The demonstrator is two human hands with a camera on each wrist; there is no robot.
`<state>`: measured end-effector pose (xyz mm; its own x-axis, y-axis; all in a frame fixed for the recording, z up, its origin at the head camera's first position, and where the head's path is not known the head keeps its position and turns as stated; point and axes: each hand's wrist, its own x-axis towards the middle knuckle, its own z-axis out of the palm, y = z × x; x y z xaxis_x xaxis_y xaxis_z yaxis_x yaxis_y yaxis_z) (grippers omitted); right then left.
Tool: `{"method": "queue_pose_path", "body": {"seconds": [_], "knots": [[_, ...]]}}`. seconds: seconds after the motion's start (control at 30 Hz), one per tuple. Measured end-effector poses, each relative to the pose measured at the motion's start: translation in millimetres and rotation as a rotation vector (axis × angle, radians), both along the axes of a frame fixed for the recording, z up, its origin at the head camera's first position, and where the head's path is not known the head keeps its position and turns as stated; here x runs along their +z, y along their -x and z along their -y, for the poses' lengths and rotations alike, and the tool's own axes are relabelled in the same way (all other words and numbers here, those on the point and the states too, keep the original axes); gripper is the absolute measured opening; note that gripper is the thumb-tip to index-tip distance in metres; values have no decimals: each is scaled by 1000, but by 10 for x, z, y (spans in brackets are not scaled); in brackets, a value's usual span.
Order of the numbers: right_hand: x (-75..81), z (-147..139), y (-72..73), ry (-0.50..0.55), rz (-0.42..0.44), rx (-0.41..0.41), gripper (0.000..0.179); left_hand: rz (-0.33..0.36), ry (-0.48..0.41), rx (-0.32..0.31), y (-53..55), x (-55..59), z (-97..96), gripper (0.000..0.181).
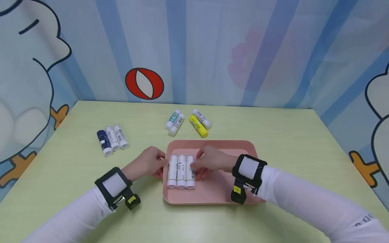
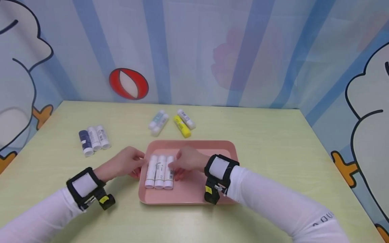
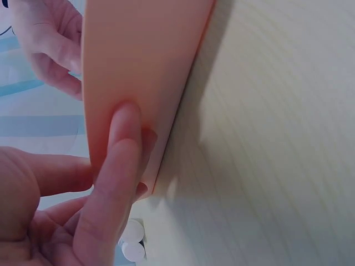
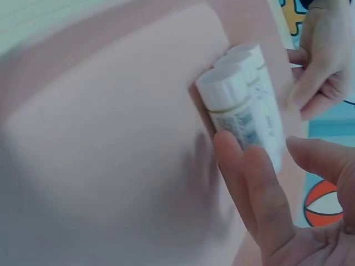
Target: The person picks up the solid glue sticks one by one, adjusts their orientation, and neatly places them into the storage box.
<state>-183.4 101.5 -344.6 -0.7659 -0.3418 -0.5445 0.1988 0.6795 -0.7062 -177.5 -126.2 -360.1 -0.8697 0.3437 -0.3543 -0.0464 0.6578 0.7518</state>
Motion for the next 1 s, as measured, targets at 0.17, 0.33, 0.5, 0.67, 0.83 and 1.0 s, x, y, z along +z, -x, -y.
{"method": "queue_pose_path", "body": {"seconds": [0.17, 0.33, 0.5, 0.67, 0.83, 1.0], "knots": [[203, -174, -24, 47, -26, -7, 43, -1, 0, -5, -2, 2, -3, 29], [406, -401, -46, 83, -114, 15, 45, -13, -1, -11, -5, -1, 0, 28], [511, -665, -72, 79, -281, 71, 45, -11, 3, -10, 2, -17, 7, 28], [490, -949, -129, 25, -399, 77, 45, 2, 4, -5, 7, -20, 8, 29], [383, -1209, -197, -133, -535, 36, 49, -6, -2, -6, 3, -17, 8, 28], [246, -1382, -246, -292, -646, -8, 51, -10, 0, -7, 5, -14, 7, 28]]}}
